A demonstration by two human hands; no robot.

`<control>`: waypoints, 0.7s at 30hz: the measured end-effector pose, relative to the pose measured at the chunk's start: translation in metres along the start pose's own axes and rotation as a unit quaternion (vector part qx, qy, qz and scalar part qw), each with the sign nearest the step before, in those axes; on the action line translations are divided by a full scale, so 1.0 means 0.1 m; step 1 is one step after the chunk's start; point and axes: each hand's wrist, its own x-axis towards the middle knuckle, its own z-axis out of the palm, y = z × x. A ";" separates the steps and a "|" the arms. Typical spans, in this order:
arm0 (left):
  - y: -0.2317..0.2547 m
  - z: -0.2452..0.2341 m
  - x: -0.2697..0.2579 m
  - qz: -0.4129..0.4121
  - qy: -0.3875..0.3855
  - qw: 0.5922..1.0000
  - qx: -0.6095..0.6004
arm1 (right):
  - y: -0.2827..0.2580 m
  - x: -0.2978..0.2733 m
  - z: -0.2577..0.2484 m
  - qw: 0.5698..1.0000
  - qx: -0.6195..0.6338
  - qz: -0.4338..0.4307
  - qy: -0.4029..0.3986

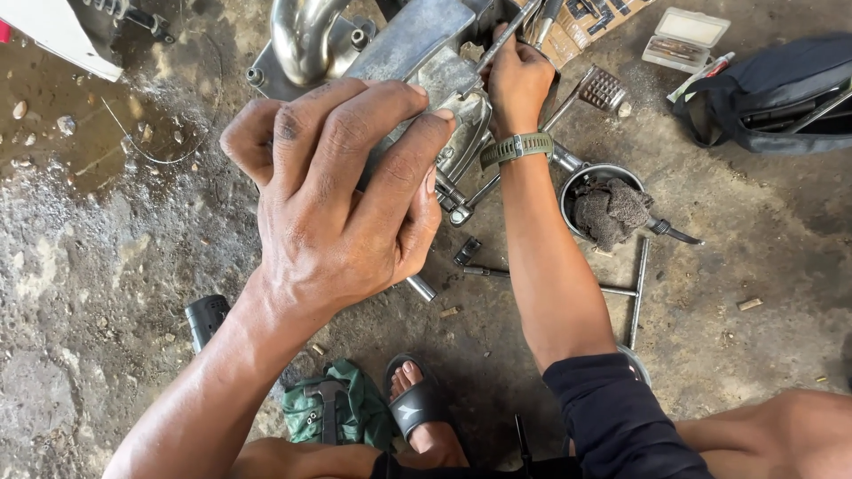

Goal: The person uses a wrench to loosen and remove bolts from a motorcycle engine casing. They then wipe the engine surface with a rag and continue to remove additional bolts and small parts.

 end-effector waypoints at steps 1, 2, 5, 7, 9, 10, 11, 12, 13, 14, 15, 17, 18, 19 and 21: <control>0.00 -0.01 0.00 -0.001 -0.003 1.000 0.000 | 0.03 0.03 0.01 1.000 0.009 0.007 0.008; 0.01 -0.01 0.01 -0.002 -0.007 1.000 0.000 | 0.05 0.05 0.02 1.000 0.018 0.013 0.016; -0.02 0.02 -0.04 0.002 -0.004 1.000 -0.005 | -0.09 -0.05 -0.02 0.999 0.019 0.039 -0.004; -0.02 0.02 -0.03 0.002 -0.003 1.000 -0.005 | -0.05 -0.02 0.00 1.000 0.001 0.019 0.000; -0.02 0.02 -0.03 0.003 -0.002 1.000 -0.005 | -0.02 -0.01 -0.01 1.000 -0.017 -0.002 0.005; -0.02 0.03 -0.04 0.006 0.000 1.000 -0.002 | -0.03 -0.01 -0.01 0.999 -0.032 0.009 0.000; -0.03 0.03 -0.04 0.009 0.000 1.000 0.001 | -0.03 -0.02 -0.01 0.999 -0.046 0.021 -0.005; -0.03 0.04 -0.05 0.009 0.000 1.000 0.001 | -0.01 0.02 -0.01 0.999 -0.046 0.021 -0.005; -0.03 0.05 -0.05 0.008 0.000 1.000 -0.001 | 0.01 0.05 0.00 1.000 -0.017 0.020 -0.008; -0.03 0.05 -0.06 0.007 0.000 1.000 -0.004 | 0.04 0.08 0.01 1.000 0.011 0.019 -0.011; -0.03 0.07 -0.07 0.007 0.001 1.000 -0.003 | 0.07 0.09 0.01 1.000 0.011 0.019 -0.012; -0.03 0.09 -0.10 0.006 0.000 1.000 -0.007 | 0.13 0.10 0.01 0.998 -0.021 -0.061 0.007; -0.04 0.08 -0.10 0.007 0.000 1.000 -0.007 | 0.16 0.15 0.03 0.998 -0.021 -0.061 0.007; -0.04 0.08 -0.11 0.008 -0.008 1.000 -0.005 | 0.20 0.20 0.04 0.997 -0.022 -0.070 0.005; -0.03 0.08 -0.12 0.009 -0.017 1.000 -0.006 | 0.29 0.26 0.04 0.997 -0.026 -0.077 0.004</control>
